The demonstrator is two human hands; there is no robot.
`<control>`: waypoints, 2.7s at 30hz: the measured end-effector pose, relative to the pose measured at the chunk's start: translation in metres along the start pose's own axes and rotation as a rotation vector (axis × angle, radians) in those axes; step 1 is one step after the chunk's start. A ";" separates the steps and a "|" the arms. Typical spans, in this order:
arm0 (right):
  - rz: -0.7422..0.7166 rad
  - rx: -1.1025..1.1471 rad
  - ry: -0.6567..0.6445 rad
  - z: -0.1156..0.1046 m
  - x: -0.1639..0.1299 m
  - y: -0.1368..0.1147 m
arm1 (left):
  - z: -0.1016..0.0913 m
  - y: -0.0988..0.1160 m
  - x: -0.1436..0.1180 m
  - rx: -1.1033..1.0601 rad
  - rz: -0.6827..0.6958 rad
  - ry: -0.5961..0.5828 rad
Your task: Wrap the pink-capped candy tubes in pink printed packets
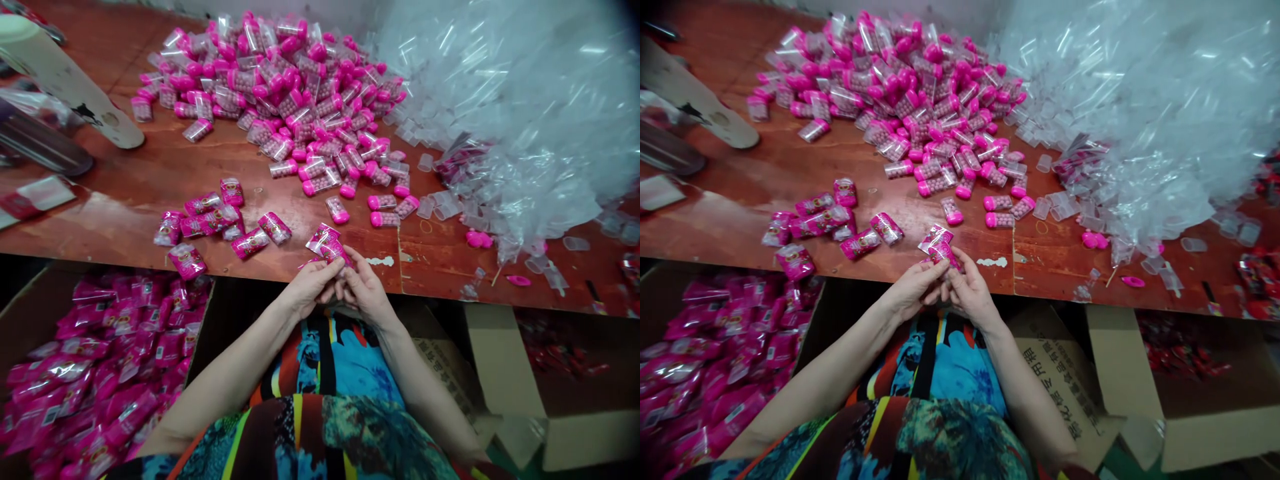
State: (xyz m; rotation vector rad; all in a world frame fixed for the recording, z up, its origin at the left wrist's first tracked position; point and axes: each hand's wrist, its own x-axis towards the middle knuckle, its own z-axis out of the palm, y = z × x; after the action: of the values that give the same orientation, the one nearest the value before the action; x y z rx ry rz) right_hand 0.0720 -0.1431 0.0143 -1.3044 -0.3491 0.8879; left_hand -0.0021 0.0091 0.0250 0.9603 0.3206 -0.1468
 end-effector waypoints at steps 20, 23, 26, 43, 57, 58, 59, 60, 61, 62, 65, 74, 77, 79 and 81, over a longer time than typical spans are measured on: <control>-0.446 -1.597 0.422 0.009 0.080 0.008 | -0.062 0.086 -0.038 -0.227 0.221 0.633; -0.572 -1.583 0.443 0.006 0.078 0.010 | -0.042 0.056 -0.021 -0.051 0.238 0.518; -0.624 -1.549 0.422 0.000 0.072 0.003 | -0.027 0.035 -0.001 0.083 0.280 0.504; -0.437 -0.404 0.286 -0.012 0.051 0.002 | -0.001 0.027 0.019 -0.086 0.089 0.329; -0.580 -1.226 0.280 -0.050 0.062 -0.026 | -0.005 0.044 0.016 -0.137 0.026 0.379; -0.576 -1.281 0.353 -0.062 0.066 -0.034 | -0.007 0.046 0.015 -0.149 0.029 0.392; -0.561 -1.353 0.450 -0.073 0.071 -0.042 | -0.008 0.048 0.015 -0.164 0.034 0.405; -0.516 -1.433 0.505 -0.084 0.076 -0.049 | -0.008 0.049 0.015 -0.180 0.036 0.417; -0.471 -1.502 0.529 -0.093 0.080 -0.054 | -0.008 0.050 0.015 -0.199 0.036 0.428; -0.435 -1.557 0.532 -0.101 0.082 -0.057 | -0.007 0.051 0.015 -0.219 0.032 0.439; -0.404 -1.600 0.512 -0.115 0.082 -0.057 | -0.002 0.053 0.015 -0.290 0.010 0.471; -0.365 -0.640 0.496 -0.069 0.041 -0.031 | 0.006 0.054 0.018 -0.553 -0.075 0.573; -0.265 -0.317 0.417 -0.029 0.027 -0.023 | 0.007 0.053 0.018 -0.572 -0.092 0.594; -0.232 -0.223 0.427 -0.008 0.022 -0.018 | 0.009 0.051 0.018 -0.554 -0.090 0.594; -0.224 -0.180 0.449 0.004 0.021 -0.014 | 0.010 0.050 0.018 -0.517 -0.086 0.589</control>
State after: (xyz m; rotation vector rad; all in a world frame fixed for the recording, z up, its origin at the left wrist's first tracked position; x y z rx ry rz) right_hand 0.0880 -0.1251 0.0229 -1.5522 -0.2178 0.3649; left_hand 0.0297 0.0294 0.0633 0.4563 0.8953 0.1439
